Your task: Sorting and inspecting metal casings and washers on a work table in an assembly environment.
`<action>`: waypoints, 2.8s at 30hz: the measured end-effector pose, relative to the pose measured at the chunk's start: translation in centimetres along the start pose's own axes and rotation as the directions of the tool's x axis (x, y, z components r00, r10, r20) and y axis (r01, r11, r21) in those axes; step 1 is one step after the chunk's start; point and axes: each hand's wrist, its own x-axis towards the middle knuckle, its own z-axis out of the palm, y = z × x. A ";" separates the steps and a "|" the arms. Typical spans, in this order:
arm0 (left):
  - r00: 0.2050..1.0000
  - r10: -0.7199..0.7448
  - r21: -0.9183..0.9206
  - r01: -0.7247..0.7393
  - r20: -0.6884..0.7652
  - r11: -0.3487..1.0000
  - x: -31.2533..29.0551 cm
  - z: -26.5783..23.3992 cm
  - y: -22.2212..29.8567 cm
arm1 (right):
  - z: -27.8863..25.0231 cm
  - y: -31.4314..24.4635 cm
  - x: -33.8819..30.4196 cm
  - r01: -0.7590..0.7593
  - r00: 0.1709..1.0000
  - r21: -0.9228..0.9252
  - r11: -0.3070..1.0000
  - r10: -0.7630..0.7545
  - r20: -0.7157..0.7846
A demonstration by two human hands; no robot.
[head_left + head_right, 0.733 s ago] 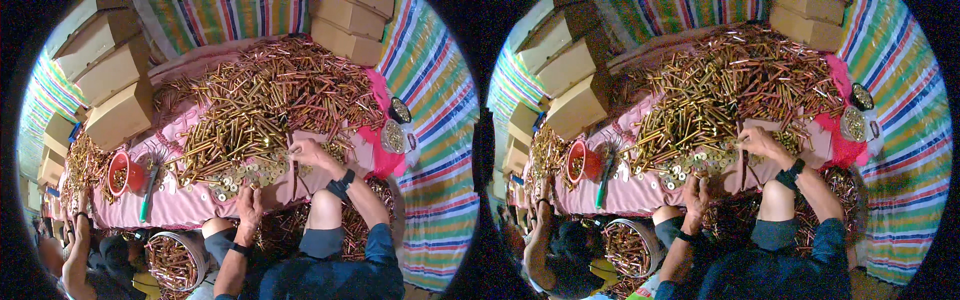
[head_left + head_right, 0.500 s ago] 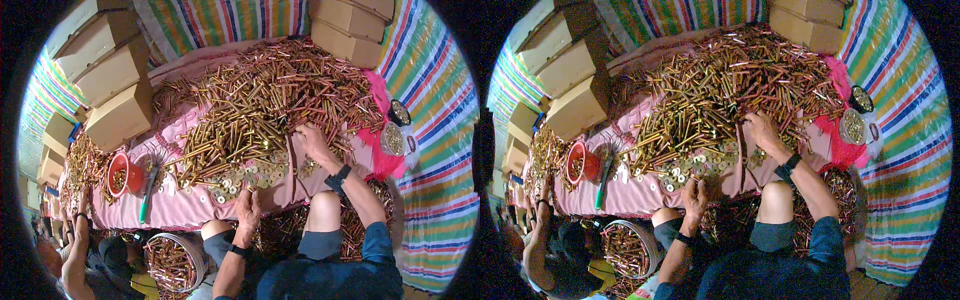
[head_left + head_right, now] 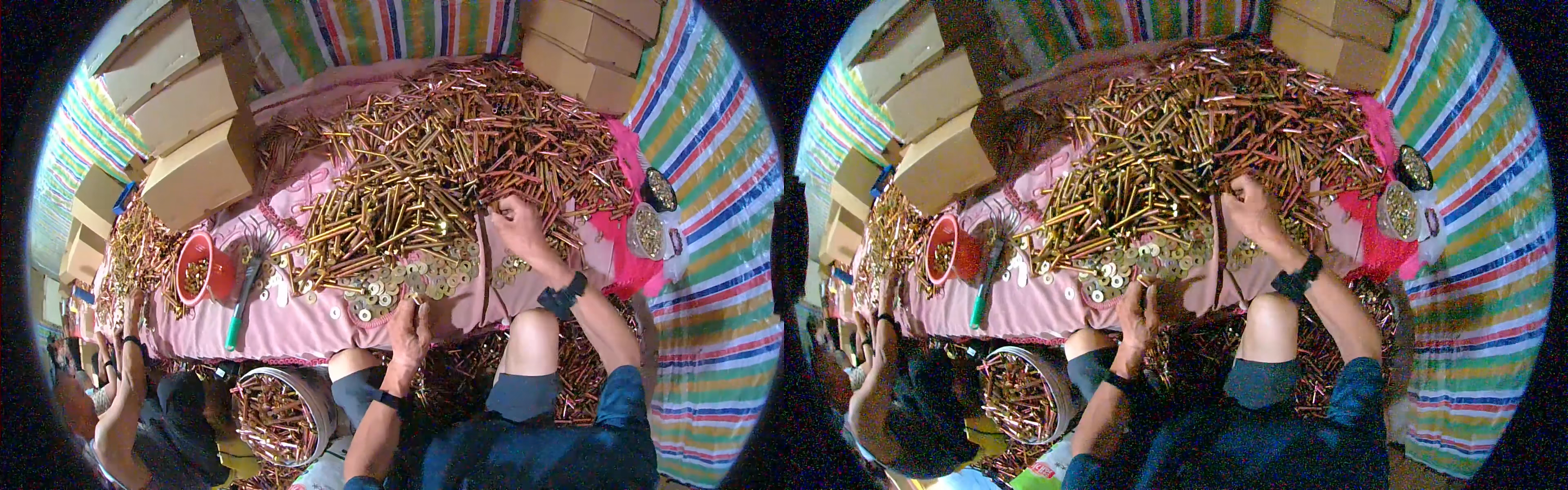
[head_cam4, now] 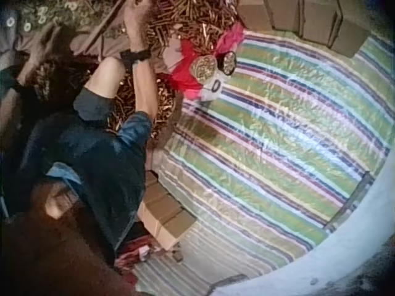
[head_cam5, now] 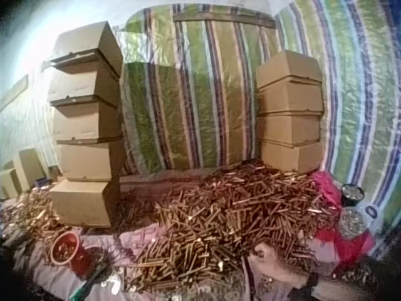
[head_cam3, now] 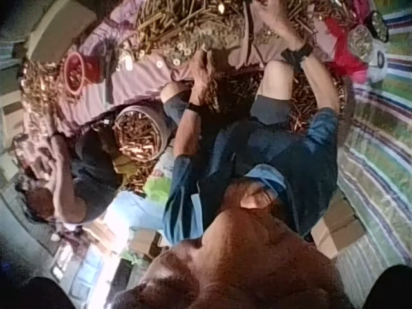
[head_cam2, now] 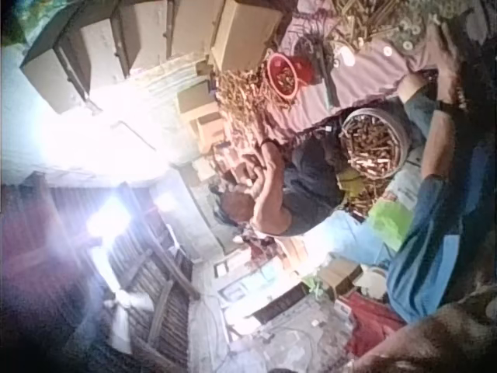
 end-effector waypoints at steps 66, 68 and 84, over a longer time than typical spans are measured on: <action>0.995 0.001 -0.003 -0.001 -0.097 1.000 -0.7 0.4 -1.0 | -3.4 2.3 -4.6 0.057 0.970 -0.275 0.960 0.012 0.242; 0.993 -0.099 -0.120 0.091 -0.066 0.989 -1.1 0.7 -1.7 | -3.0 1.8 -4.4 0.016 0.962 -0.343 0.939 0.079 0.260; 0.999 0.030 -0.105 -0.032 -0.019 0.994 -1.1 0.0 -2.6 | 2.3 -13.0 -8.3 0.037 0.907 0.449 0.893 -0.218 0.360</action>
